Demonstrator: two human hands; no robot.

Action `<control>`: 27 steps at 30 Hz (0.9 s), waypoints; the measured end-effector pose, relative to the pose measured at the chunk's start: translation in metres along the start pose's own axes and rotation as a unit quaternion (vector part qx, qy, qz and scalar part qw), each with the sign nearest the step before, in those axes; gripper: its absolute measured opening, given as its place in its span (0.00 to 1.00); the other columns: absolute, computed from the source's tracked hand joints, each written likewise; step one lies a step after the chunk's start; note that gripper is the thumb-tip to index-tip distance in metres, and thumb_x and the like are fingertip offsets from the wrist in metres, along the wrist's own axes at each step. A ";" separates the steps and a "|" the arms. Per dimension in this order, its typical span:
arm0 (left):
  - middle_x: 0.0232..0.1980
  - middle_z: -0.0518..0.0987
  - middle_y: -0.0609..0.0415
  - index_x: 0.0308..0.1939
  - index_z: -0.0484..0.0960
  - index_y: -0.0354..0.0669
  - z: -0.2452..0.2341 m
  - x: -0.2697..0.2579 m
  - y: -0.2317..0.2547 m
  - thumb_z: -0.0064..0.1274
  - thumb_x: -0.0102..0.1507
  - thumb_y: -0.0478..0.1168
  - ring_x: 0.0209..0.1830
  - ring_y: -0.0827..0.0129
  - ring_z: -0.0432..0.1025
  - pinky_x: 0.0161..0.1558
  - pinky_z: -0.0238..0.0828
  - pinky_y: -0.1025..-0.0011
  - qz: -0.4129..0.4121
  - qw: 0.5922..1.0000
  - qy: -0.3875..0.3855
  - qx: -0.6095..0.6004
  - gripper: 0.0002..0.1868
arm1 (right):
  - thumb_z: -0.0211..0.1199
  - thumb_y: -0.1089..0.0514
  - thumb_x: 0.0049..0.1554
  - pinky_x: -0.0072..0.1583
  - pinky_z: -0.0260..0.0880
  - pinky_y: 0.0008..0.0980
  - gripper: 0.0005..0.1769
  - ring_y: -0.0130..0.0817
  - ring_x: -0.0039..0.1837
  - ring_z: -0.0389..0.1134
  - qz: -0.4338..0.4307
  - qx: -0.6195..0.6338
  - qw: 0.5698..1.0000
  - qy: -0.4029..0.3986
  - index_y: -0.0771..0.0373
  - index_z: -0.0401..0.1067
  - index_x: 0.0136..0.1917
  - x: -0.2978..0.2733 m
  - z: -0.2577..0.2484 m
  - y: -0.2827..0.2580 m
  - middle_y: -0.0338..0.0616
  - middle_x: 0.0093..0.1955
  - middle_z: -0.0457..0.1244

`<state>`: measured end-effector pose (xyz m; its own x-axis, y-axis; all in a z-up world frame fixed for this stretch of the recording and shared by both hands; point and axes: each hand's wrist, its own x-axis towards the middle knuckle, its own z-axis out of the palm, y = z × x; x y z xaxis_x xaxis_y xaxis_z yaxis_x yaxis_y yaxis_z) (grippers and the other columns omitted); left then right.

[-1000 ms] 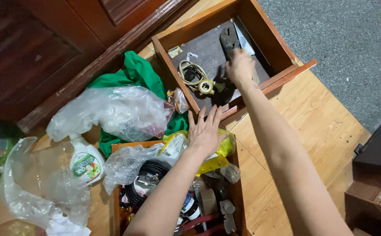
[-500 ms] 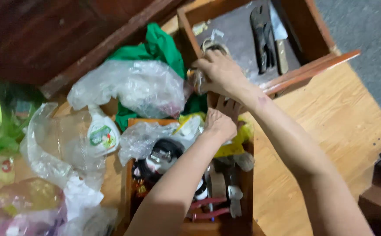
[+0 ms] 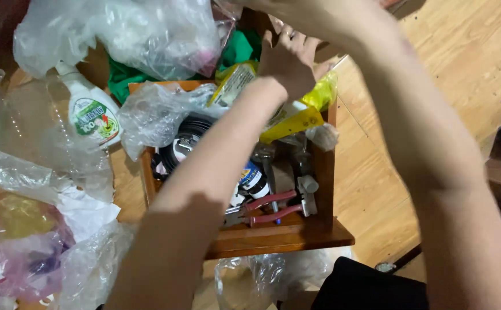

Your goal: The person removes items from a wooden drawer, including books, plastic bags, a matchbox, a spoon, and a face mask pack. They place these items on the floor and the cabinet top, then open a second drawer and remove more items, continuing to sort the contents.

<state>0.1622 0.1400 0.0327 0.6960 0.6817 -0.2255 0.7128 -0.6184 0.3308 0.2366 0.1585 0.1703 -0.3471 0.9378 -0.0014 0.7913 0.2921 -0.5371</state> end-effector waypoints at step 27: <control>0.53 0.88 0.52 0.63 0.78 0.40 -0.060 -0.194 -0.082 0.72 0.55 0.32 0.46 0.71 0.83 0.51 0.83 0.73 -0.030 0.782 0.117 -0.611 0.32 | 0.60 0.54 0.69 0.65 0.78 0.37 0.12 0.34 0.62 0.72 0.172 0.506 0.843 0.065 0.59 0.62 0.61 -0.138 0.012 -0.014 0.45 0.58 0.65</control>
<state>-0.0364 0.0816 0.1046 0.5288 0.8358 -0.1474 0.0286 0.1561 0.9873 0.2673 0.0224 0.1686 -0.0745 0.9660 -0.2475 -0.0232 -0.2498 -0.9680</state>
